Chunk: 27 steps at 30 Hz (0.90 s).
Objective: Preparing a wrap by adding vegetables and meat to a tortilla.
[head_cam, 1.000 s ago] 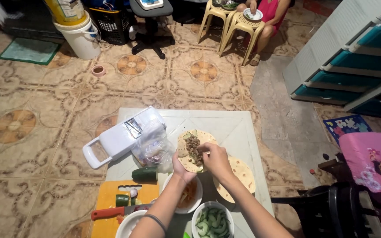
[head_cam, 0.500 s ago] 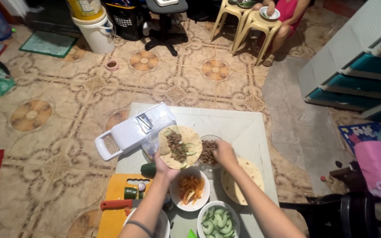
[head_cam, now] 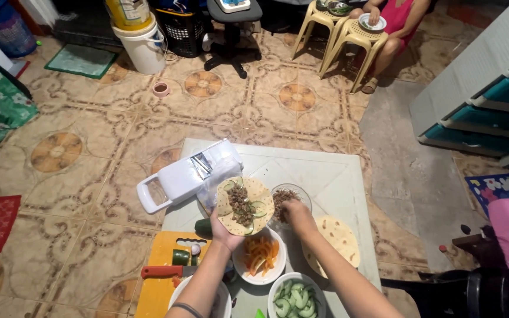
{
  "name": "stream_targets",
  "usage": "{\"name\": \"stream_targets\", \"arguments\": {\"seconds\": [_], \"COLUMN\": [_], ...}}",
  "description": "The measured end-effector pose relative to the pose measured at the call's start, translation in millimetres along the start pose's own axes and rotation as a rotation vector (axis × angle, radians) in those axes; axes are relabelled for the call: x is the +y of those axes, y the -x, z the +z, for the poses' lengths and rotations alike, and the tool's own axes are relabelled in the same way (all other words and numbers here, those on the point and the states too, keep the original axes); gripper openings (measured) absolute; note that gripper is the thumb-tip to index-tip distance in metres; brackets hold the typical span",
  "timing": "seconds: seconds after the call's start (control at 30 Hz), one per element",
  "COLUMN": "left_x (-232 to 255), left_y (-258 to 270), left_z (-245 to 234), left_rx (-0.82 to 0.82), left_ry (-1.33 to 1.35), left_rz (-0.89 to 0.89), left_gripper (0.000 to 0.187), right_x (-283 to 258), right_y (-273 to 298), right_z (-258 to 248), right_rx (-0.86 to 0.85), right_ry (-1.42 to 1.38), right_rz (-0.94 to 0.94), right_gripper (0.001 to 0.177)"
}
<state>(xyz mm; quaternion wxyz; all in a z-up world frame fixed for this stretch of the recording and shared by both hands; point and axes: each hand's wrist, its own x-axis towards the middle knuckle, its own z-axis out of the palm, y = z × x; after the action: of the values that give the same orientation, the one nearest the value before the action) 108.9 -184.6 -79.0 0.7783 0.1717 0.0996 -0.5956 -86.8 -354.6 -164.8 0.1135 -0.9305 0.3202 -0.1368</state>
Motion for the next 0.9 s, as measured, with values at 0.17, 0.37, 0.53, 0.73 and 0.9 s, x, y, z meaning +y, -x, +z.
{"name": "stream_targets", "arguments": {"seconds": [0.17, 0.37, 0.53, 0.73, 0.9], "left_x": [-20.1, -56.9, -84.4, -74.4, -44.1], "left_y": [-10.5, -30.9, -46.7, -25.9, 1.8], "left_z": [-0.4, 2.8, 1.0, 24.7, 17.8], "left_rx": [-0.03, -0.064, -0.129, -0.158, -0.069], "left_ry": [-0.023, -0.042, -0.028, -0.046, 0.0], "left_rz": [-0.034, -0.104, -0.193, -0.174, -0.094], "left_gripper": [0.061, 0.059, 0.062, 0.062, 0.065], "right_x": [-22.8, -50.1, -88.9, -79.8, -39.4], "right_y": [-11.0, -13.3, -7.6, -6.2, 11.6], "right_z": [-82.0, -152.3, -182.7, -193.0, -150.7], "right_rx": [0.05, 0.0, -0.151, -0.111, 0.036], "right_ry": [-0.47, -0.669, -0.718, -0.659, -0.865], "right_rz": [0.431, 0.572, 0.397, 0.581, 0.644], "right_gripper": [0.016, 0.022, 0.027, 0.022, 0.022]}}
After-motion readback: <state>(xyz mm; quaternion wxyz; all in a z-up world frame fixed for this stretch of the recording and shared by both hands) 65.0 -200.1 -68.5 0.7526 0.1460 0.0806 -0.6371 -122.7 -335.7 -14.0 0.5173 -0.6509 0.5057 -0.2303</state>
